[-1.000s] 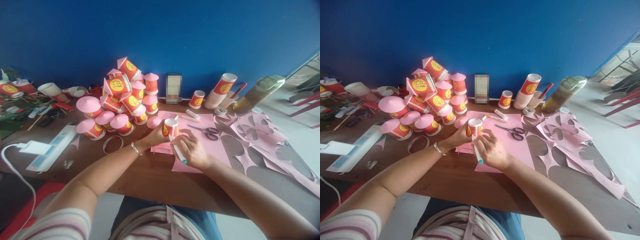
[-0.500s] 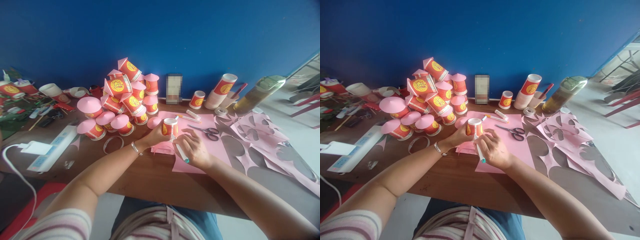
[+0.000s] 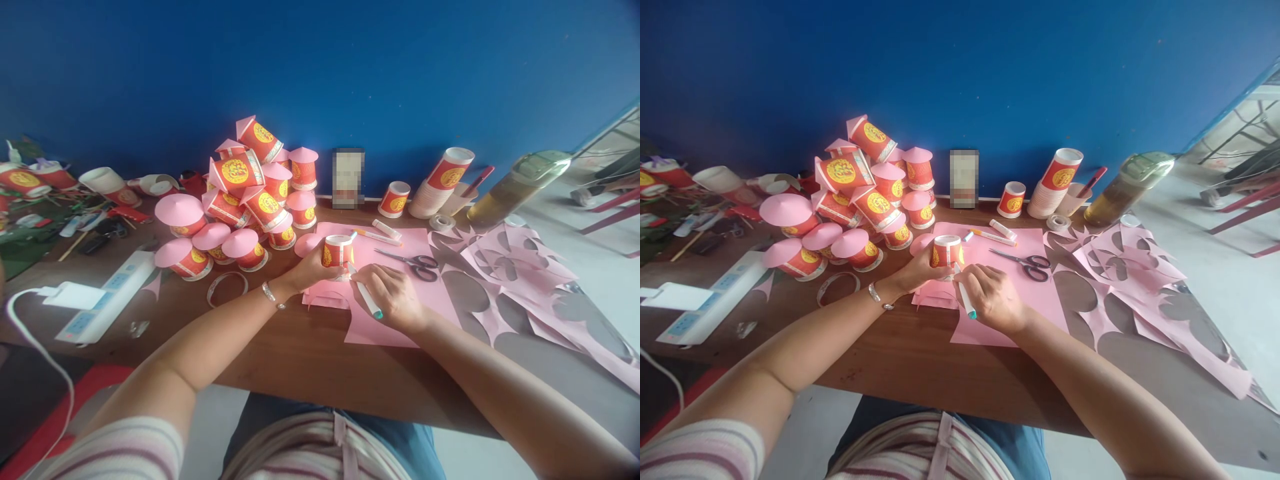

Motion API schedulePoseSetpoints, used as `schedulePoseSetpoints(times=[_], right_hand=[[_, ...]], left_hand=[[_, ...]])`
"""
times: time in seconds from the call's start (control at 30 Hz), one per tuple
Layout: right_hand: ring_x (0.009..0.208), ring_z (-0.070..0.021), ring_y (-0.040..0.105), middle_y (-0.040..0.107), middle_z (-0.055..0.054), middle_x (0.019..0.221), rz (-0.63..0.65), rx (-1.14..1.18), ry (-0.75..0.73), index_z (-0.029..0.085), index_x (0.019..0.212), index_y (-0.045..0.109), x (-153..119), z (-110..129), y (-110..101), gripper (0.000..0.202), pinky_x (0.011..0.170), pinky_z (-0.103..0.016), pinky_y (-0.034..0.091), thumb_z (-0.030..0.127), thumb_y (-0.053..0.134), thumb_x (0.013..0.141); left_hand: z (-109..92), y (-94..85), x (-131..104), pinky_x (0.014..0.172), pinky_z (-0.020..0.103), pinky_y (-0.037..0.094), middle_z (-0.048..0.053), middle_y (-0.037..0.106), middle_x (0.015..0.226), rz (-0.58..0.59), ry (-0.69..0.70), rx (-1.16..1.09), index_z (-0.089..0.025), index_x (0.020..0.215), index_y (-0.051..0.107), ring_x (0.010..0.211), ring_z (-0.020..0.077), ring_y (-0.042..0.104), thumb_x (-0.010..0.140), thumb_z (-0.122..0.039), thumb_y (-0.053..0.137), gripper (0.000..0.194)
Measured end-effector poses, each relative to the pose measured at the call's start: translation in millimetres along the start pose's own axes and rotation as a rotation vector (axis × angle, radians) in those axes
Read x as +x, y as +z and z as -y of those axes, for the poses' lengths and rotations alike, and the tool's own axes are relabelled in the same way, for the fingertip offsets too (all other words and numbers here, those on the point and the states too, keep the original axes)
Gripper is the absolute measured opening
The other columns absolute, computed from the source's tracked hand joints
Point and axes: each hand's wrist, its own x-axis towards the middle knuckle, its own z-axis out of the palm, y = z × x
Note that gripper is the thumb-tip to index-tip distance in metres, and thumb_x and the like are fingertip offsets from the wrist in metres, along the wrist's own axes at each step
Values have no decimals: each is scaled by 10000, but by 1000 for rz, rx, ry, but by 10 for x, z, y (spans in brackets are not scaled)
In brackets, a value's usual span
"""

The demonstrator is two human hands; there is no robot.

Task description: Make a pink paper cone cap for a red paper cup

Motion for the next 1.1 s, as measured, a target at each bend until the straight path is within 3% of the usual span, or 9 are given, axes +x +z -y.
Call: schedulePoseSetpoints(times=[0.6,0.87,1.1], right_hand=[[650,-152,571,664,-34,802,10,8,25,176,1024,570,-35,-34,4,216,565,-272,406,18,502,894],[685,-158,654,708,-38,830,-80,4,-3,198,1052,584,-20,-30,-5,184,598,-274,488,68,581,921],[682,-150,658,704,-30,817,-119,20,48,197,1052,570,-4,-71,0,192,581,-264,503,53,586,927]], left_hand=[[49,-30,2,764,301,526,15,603,886,10,-19,-22,-167,992,576,838,153,587,768,-404,851,427],[17,-20,3,719,293,508,16,616,867,12,6,10,-169,987,581,785,148,574,755,-379,841,407],[-18,-11,-18,782,332,555,44,641,941,19,-47,-23,-159,1062,606,890,180,612,739,-404,857,477]])
